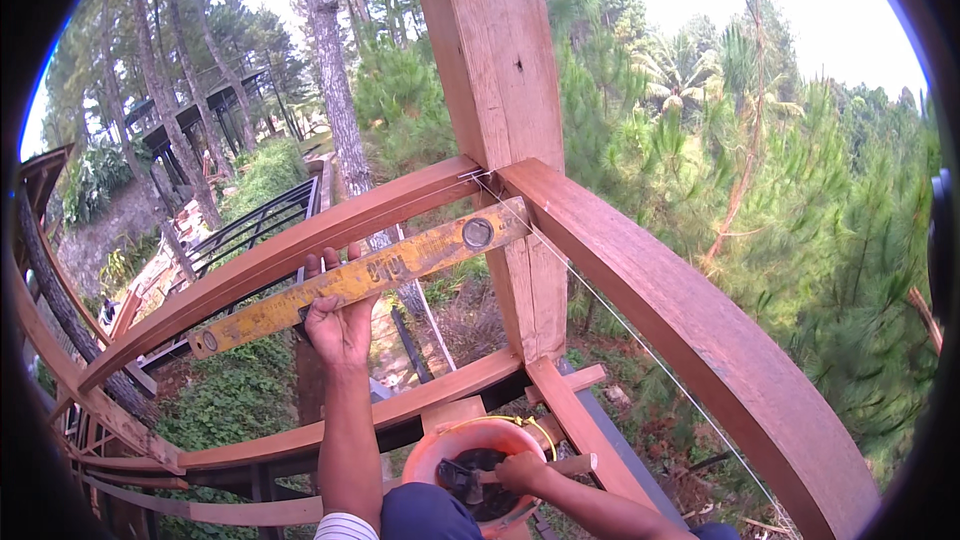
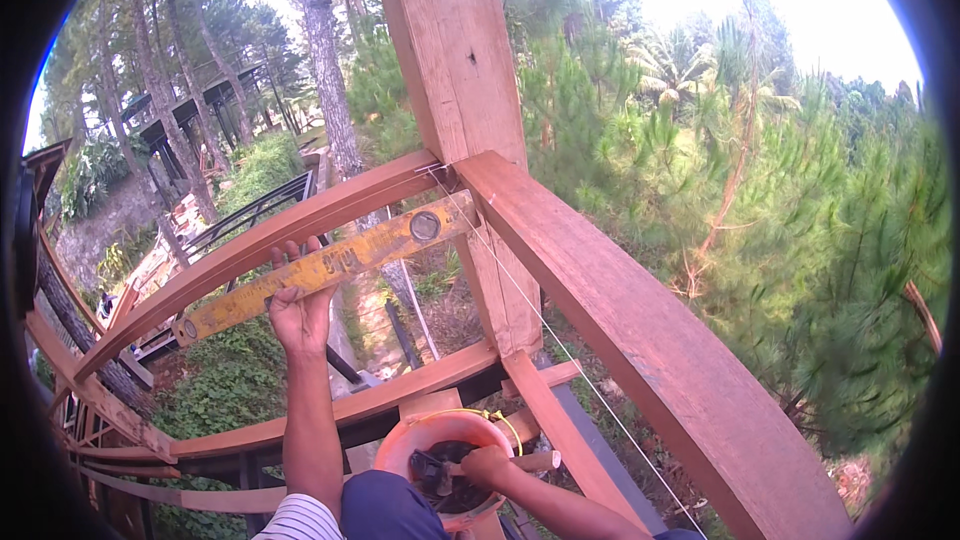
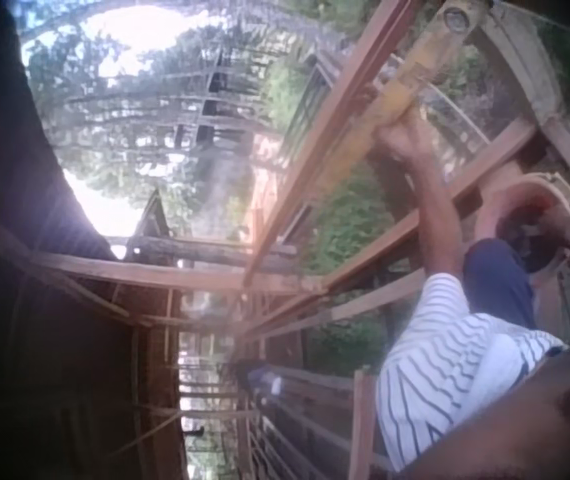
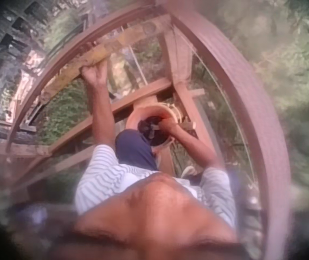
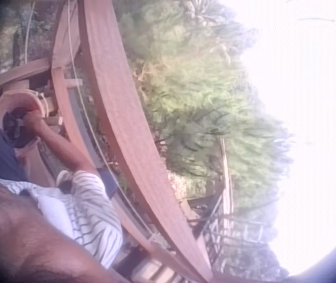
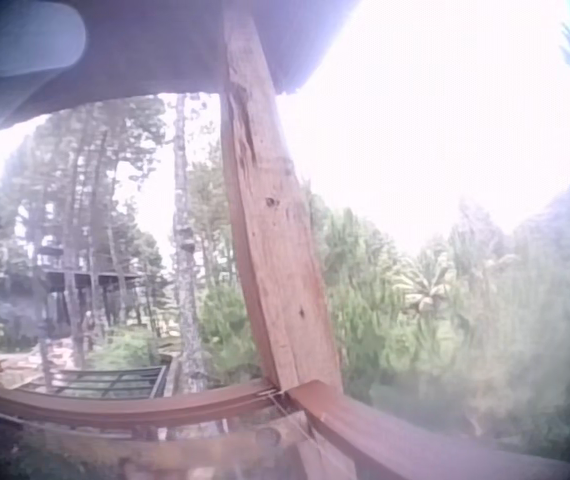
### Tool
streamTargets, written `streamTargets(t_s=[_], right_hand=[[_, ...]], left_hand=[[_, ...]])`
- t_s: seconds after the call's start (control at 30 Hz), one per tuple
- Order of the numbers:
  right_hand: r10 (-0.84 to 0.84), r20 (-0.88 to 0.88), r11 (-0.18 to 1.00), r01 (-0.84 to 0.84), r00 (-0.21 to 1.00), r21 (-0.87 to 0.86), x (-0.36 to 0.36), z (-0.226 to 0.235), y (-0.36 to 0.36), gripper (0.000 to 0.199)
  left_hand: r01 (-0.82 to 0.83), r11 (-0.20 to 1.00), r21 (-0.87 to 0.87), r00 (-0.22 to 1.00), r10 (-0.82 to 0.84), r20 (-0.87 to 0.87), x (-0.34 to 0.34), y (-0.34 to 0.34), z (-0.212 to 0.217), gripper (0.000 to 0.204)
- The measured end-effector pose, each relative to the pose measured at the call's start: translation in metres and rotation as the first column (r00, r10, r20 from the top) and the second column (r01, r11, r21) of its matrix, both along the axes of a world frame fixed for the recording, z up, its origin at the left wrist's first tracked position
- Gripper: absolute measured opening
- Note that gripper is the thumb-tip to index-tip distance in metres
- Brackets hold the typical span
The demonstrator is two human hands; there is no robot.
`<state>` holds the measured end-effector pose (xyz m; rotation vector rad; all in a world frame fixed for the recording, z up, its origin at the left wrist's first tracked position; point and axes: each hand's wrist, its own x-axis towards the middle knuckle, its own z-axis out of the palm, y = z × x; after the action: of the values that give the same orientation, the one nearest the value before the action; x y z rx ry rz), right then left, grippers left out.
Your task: The person assembles a wooden railing by hammering nails into wooden beams. They use a spirit level to check alignment and adjust the wood pieces as needed. The person also uses a hammer to secure the nails and ensure the structure is stable.
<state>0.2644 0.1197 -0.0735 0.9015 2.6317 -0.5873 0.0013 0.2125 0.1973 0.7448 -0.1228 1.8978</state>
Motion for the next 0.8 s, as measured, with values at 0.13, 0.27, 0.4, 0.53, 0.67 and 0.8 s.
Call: streamTargets(t_s=[0.13, 0.27, 0.4, 0.53, 0.67, 0.8], right_hand=[[0.022, -0.007, 1.0, -0.022, 1.0, 0.003, 0.002, -0.003, 0.0, 0.028], [0.016, -0.008, 1.0, -0.016, 1.0, -0.004, 0.002, -0.001, 0.0, 0.029], [0.017, -0.018, 1.0, -0.017, 1.0, 0.01, 0.003, 0.004, 0.001, 0.03], [0.016, -0.037, 1.0, -0.016, 0.999, 0.003, 0.005, 0.008, 0.001, 0.03], [0.006, -0.019, 1.0, -0.005, 1.0, 0.014, 0.005, 0.007, 0.0, 0.029], [0.014, -0.011, 1.0, -0.014, 1.0, 0.017, 0.004, 0.002, 0.0, 0.027]], left_hand=[[-0.015, 1.0, 0.026, 0.999, 0.016, -0.031, 0.0, 0.005, -0.001, 0.075], [-0.042, 0.994, 0.098, 0.996, 0.049, -0.078, 0.001, 0.01, -0.003, 0.076], [-0.072, 0.984, 0.163, 0.983, 0.097, -0.154, 0.0, 0.014, -0.006, 0.074], [-0.002, 0.983, 0.183, 0.978, 0.04, -0.203, -0.004, 0.014, -0.011, 0.078], [0.024, 0.98, 0.199, 0.98, 0.016, -0.197, -0.007, 0.016, -0.014, 0.08], [-0.008, 0.981, 0.195, 0.978, 0.048, -0.204, -0.009, 0.019, -0.012, 0.08]])
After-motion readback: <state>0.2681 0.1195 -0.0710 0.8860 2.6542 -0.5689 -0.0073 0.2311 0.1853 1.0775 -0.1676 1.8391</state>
